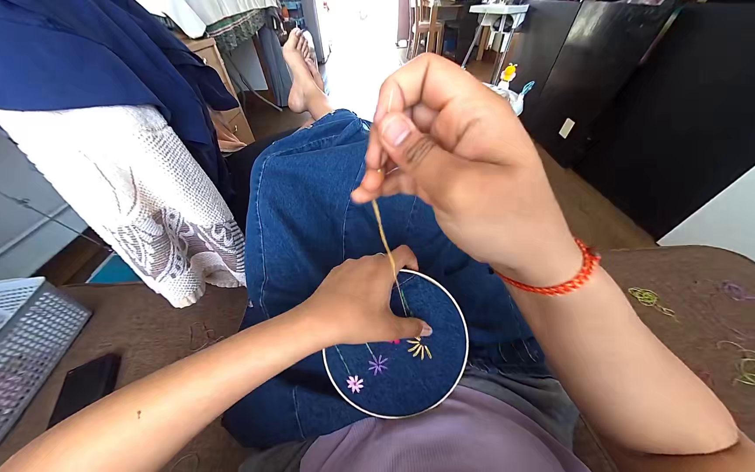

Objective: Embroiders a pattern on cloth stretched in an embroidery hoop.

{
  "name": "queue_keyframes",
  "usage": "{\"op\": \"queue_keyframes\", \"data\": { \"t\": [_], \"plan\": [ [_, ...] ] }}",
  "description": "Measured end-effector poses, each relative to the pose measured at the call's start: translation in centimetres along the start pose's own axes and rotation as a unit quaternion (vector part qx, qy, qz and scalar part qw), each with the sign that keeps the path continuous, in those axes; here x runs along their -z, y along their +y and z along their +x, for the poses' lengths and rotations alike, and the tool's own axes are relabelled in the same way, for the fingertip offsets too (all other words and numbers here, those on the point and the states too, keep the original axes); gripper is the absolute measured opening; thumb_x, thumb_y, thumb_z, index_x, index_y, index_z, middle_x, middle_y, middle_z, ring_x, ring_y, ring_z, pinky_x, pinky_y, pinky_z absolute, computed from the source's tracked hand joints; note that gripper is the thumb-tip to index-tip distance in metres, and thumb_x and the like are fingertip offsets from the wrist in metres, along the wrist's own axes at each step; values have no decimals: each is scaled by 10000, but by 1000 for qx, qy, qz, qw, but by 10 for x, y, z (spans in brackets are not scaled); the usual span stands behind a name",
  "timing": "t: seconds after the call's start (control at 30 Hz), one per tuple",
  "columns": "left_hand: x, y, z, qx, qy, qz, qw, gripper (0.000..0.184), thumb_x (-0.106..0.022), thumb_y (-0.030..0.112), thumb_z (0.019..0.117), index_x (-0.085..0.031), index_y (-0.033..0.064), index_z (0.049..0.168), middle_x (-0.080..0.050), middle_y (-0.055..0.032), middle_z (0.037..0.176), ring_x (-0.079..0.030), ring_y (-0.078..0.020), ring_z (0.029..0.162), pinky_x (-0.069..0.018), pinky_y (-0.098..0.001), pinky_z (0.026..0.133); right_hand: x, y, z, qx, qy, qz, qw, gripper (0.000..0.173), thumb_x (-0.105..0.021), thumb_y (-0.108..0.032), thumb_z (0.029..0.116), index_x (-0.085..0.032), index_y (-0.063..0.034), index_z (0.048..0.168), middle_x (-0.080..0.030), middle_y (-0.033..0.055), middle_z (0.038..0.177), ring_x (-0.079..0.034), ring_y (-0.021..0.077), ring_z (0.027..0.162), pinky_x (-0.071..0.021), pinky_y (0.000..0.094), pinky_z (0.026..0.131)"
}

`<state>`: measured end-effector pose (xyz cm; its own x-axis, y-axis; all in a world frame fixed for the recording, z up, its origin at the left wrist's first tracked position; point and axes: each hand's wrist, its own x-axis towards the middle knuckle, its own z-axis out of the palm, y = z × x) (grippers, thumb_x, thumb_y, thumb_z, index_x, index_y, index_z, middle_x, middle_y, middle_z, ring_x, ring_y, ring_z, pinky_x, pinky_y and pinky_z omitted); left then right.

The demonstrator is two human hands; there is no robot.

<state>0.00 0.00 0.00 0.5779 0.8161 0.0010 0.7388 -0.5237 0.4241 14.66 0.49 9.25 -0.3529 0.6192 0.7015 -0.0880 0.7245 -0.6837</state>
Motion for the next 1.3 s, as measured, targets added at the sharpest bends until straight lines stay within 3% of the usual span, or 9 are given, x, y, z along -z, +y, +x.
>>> {"op": "queue_keyframes", "data": {
  "t": [0.1,0.23,0.3,0.37,0.43,0.53,0.7,0.93,1.3],
  "plan": [
    [9,-10,7,51,-58,-74,994,568,-901,439,749,-625,201,1185,-700,0,926,-678,-157,862,-566,-446,740,21,29,-5,18,53,-160,985,84,-452,-31,1047,-534,-16,1041,-592,41,882,-667,103,739,-629,306,685],
    [16,-17,17,96,-119,-140,978,394,-913,356,757,-715,108,990,-693,-28,846,-650,-153,793,-536,-414,731,35,29,-62,-25,43,-325,945,123,-503,-91,1033,-588,-24,1092,-603,59,945,-639,104,729,-586,283,618],
    [18,-18,20,109,-138,-157,972,342,-917,345,750,-740,93,899,-707,-23,776,-657,-130,726,-539,-381,687,27,26,-106,-36,28,-342,939,128,-537,-122,994,-641,-76,1052,-600,9,949,-583,69,716,-518,246,576],
    [21,-16,21,122,-158,-175,964,315,-920,311,747,-732,73,830,-699,-23,720,-640,-106,658,-521,-328,633,14,30,-153,-58,18,-320,945,118,-571,-214,996,-680,-167,1003,-622,-67,949,-602,27,813,-542,219,673],
    [25,-12,21,144,-184,-186,954,307,-918,279,753,-722,50,809,-701,-34,705,-636,-96,628,-517,-294,608,-1,37,-189,-84,23,-266,960,146,-593,-242,1011,-715,-163,993,-668,-48,934,-618,30,869,-532,203,739],
    [33,-2,21,171,-237,-187,938,303,-879,257,805,-693,23,855,-687,-42,735,-631,-90,649,-508,-270,619,-18,46,-214,-111,59,-214,969,144,-631,-187,995,-722,-76,1005,-647,31,883,-596,6,719,-515,124,627],
    [36,-4,24,156,-303,-233,911,218,-790,203,897,-704,30,999,-731,-46,856,-695,-94,774,-561,-263,722,-25,54,-215,-112,96,-266,953,155,-654,-180,952,-735,-49,954,-629,15,778,-556,-26,623,-476,89,570],
    [31,-10,23,175,-304,-275,895,217,-767,165,911,-692,29,1063,-738,-62,913,-710,-117,831,-577,-278,764,-28,57,-215,-122,89,-312,938,162,-641,-198,953,-738,-70,932,-626,2,746,-543,-12,601,-468,94,570],
    [28,-12,20,176,-297,-290,892,161,-754,124,917,-687,27,1026,-738,-59,883,-715,-112,803,-582,-267,747,-29,59,-211,-121,80,-339,930,166,-629,-199,944,-741,-85,901,-619,-10,742,-530,-13,597,-456,98,564]
  ]
}}
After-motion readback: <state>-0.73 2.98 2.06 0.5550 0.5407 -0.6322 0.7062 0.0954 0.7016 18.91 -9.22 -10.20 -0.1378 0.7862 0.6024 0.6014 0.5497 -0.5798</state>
